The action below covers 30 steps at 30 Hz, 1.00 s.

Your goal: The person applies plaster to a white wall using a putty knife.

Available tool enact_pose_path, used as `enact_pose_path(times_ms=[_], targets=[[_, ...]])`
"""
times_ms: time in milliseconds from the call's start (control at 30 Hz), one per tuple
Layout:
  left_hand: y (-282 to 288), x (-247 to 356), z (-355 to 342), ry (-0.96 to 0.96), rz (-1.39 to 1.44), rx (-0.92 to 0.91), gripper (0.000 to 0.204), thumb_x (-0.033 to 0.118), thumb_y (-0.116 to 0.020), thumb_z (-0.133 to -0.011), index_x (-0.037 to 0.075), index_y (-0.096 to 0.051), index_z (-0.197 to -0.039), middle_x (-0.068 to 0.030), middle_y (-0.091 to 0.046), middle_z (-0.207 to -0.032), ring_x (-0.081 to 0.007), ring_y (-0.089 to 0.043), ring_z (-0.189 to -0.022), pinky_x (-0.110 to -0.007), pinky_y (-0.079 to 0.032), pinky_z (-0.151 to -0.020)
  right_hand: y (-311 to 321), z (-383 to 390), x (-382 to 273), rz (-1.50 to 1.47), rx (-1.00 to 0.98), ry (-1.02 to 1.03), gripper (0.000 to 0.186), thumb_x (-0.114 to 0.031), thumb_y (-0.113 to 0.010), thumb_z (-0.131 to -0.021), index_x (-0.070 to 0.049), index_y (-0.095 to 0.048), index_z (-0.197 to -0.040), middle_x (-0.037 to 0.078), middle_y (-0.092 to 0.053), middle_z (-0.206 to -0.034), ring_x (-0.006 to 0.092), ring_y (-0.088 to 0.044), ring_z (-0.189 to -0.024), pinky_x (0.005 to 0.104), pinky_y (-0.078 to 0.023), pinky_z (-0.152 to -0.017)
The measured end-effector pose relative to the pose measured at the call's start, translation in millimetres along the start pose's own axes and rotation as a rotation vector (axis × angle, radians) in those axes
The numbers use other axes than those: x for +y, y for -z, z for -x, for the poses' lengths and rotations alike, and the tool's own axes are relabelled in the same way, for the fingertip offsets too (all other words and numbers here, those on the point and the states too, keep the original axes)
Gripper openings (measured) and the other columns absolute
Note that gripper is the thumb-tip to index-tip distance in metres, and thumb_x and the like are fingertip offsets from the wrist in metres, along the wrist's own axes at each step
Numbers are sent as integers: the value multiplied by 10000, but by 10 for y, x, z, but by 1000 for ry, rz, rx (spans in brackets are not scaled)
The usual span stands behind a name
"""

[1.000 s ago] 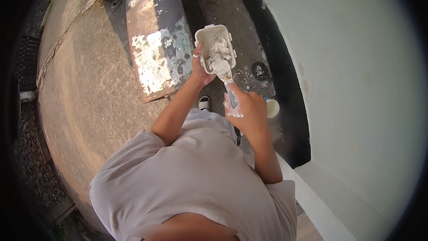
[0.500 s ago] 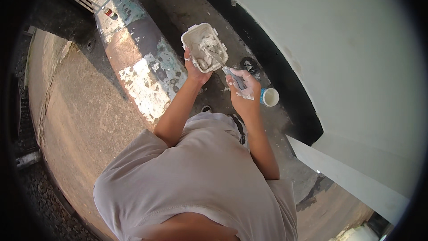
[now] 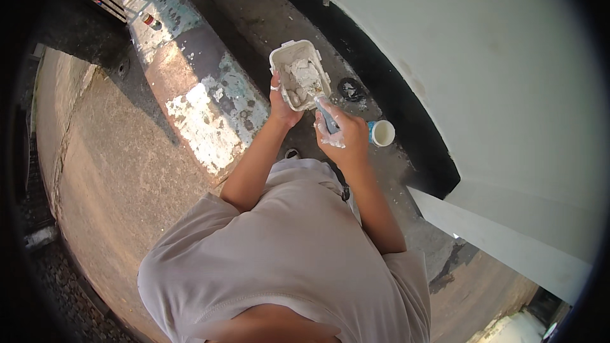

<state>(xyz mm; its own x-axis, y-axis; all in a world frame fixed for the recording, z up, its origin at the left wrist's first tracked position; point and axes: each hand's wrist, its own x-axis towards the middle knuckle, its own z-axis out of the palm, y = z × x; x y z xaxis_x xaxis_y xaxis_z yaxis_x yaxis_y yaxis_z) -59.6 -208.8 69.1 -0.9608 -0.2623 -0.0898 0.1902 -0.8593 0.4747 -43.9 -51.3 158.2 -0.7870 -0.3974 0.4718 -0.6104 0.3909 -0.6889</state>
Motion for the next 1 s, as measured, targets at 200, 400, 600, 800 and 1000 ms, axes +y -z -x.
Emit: enact_pose_path(times_ms=[200, 400, 600, 800, 1000], targets=[[121, 117, 48, -85, -33, -37, 834, 629, -558, -915, 59, -375, -1496, -156, -551, -1391, -308, -585, -1237, -475, -484, -1054, 1, 334, -57, -66, -69, -167, 257, -50, -758, -778, -70, -723, -1032, 180, -712, -783, 376, -705, -694, 379, -542, -600], [130, 72, -8, -8, 105, -91, 831, 630, -554, -913, 68, -375, -1499, -151, -547, -1402, -307, -581, -1246, -470, -493, -1045, 310, 214, -286, -59, -124, -333, 221, -80, -755, -799, -58, -719, -1016, 187, -703, -757, 368, -706, -696, 367, -536, -607], [-95, -208, -4, 32, 1, -69, 837, 660, -536, -913, 68, -388, -1486, -153, -550, -1384, -320, -582, -1236, -500, -477, -1057, 379, 94, 7, -34, -68, -222, 229, -106, -750, -809, -47, -736, -1030, 179, -711, -779, 347, -704, -691, 376, -538, -627], [-202, -299, 40, 173, 0, -94, 864, 712, -501, -899, 81, -410, -1482, -138, -567, -1385, -320, -587, -1233, -506, -495, -1039, 640, 322, 167, 90, -182, -78, 301, -126, -757, -794, -87, -743, -1092, 163, -719, -820, 318, -700, -701, 386, -535, -637], [-279, -489, 58, 308, -66, -103, 836, 687, -468, -933, 69, -401, -1490, -155, -540, -1416, -323, -577, -1254, -501, -485, -1053, 991, 116, 288, 18, -201, -108, 316, -153, -798, -822, -58, -729, -1115, 154, -727, -830, 258, -715, -696, 322, -537, -639]])
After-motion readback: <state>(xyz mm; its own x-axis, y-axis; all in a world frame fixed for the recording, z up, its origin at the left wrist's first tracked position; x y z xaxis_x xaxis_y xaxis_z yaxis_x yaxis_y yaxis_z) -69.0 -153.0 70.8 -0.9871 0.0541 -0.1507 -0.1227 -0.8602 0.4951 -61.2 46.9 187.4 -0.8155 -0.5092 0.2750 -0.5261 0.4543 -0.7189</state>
